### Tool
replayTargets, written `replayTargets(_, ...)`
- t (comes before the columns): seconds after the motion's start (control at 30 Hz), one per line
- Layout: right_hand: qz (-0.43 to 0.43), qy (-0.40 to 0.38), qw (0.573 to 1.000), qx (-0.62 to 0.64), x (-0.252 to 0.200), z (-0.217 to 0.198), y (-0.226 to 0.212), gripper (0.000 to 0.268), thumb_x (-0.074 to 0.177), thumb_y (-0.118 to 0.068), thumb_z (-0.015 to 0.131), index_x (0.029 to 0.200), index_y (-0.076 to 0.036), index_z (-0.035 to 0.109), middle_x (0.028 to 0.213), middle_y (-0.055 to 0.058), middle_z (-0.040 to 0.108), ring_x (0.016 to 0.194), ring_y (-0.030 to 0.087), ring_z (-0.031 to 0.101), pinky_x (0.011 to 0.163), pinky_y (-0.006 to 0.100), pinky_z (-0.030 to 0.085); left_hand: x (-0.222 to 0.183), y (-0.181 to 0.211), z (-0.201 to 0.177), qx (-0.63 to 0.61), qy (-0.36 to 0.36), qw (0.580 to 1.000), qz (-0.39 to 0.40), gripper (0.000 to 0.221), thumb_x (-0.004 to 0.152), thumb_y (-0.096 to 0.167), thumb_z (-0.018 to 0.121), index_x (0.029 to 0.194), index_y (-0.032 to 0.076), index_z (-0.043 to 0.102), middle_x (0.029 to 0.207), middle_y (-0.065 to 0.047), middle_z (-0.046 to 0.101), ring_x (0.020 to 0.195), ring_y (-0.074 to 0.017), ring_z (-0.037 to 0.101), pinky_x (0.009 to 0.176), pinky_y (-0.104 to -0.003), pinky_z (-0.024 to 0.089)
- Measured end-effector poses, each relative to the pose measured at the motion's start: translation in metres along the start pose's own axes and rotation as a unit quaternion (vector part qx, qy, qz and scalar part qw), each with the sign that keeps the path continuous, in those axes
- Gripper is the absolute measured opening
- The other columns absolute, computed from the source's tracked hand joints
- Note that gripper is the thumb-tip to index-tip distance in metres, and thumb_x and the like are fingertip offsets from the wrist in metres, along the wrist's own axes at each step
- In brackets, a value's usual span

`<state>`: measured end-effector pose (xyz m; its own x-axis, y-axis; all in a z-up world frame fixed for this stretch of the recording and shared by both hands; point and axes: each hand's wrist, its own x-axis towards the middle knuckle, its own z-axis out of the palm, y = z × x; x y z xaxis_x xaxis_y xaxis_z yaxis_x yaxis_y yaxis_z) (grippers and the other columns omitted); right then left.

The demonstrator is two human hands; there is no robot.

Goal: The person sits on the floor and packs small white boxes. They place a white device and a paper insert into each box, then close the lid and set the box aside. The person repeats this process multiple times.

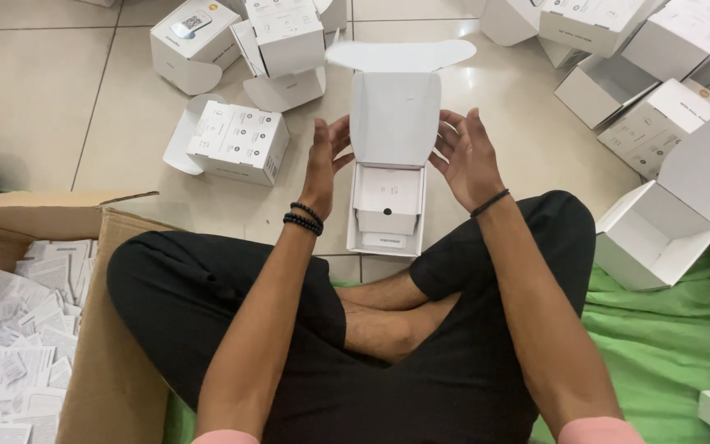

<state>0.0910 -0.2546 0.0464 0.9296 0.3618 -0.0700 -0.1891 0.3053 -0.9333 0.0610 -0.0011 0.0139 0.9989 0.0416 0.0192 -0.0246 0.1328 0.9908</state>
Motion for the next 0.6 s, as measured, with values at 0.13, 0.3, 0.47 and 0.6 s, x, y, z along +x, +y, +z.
replayTargets(0.13,-0.045,0.01,0.998,0.04,-0.014,-0.006,0.004,0.08,0.095,-0.073,0.048,0.142,-0.007,0.045,0.141,0.01,0.056,0.134,0.022,0.049,0.117,0.041,0.037,-0.008,0.006,0.009,-0.02,-0.009,0.999,0.025,0.109,0.088,0.088,0.025,0.148,0.0,0.051,0.148,-0.019,0.058,0.143,-0.0299,0.051,0.117,-0.043,0.042)
replayTargets(0.3,-0.073,0.048,0.996,0.036,-0.022,-0.019,0.017,0.074,0.097,-0.074,0.043,0.133,-0.009,0.048,0.134,0.007,0.059,0.132,0.02,0.049,0.112,0.043,0.036,-0.014,0.005,0.013,-0.014,-0.005,0.999,0.029,0.094,0.091,0.084,0.029,0.123,0.004,0.065,0.139,-0.015,0.065,0.134,-0.0274,0.059,0.106,-0.043,0.05)
replayTargets(0.47,-0.055,0.065,0.995,0.056,-0.044,-0.008,0.015,0.078,0.095,-0.079,0.035,0.13,-0.01,0.051,0.128,0.007,0.06,0.127,0.021,0.049,0.107,0.043,0.038,-0.027,-0.015,0.009,0.022,0.025,0.999,0.01,0.091,0.092,0.085,0.025,0.106,0.005,0.066,0.128,-0.013,0.07,0.12,-0.0249,0.066,0.099,-0.04,0.055)
replayTargets(0.6,-0.033,0.091,0.994,0.057,-0.055,-0.001,0.019,0.082,0.092,-0.081,0.033,0.13,-0.012,0.052,0.128,0.006,0.056,0.129,0.021,0.048,0.109,0.042,0.039,-0.033,-0.019,0.008,0.023,0.045,0.998,-0.025,0.091,0.091,0.084,0.021,0.109,0.008,0.068,0.112,-0.011,0.072,0.108,-0.0223,0.07,0.095,-0.039,0.056)
